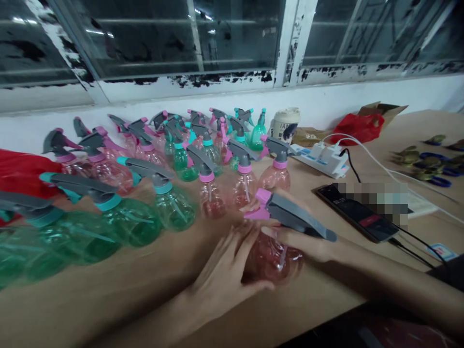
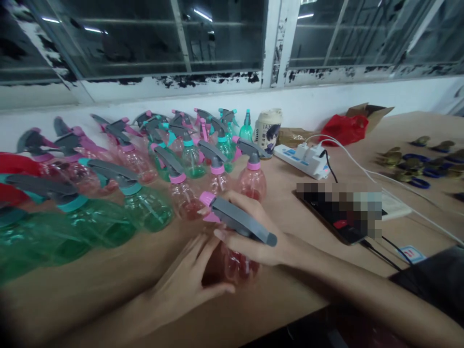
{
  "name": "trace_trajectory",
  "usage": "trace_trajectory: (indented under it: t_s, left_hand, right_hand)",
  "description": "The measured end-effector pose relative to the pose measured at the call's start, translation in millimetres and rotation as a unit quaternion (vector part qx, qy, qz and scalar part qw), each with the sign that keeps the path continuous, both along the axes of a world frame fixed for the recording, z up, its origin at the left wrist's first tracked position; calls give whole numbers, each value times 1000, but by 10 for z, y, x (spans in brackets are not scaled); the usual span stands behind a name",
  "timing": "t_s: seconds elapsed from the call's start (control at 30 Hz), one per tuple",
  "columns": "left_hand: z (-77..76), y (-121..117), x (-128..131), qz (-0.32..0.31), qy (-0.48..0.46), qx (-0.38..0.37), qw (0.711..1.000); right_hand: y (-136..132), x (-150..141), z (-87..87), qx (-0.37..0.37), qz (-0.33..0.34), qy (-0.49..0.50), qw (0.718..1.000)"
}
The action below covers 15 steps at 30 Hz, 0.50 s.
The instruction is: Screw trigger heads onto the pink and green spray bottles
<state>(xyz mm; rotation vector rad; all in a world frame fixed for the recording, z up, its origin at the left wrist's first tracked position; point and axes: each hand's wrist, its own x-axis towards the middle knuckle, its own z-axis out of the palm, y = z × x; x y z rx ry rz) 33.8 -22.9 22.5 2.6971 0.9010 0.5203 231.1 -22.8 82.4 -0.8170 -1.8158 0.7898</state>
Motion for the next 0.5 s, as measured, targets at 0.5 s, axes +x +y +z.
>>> trace_trajectory:
  t_s: [0.5]
  left_hand:
    - [-217, 68, -313, 40, 97, 68, 992]
  right_hand:
    - [332, -88, -97, -17, -8, -57, 998]
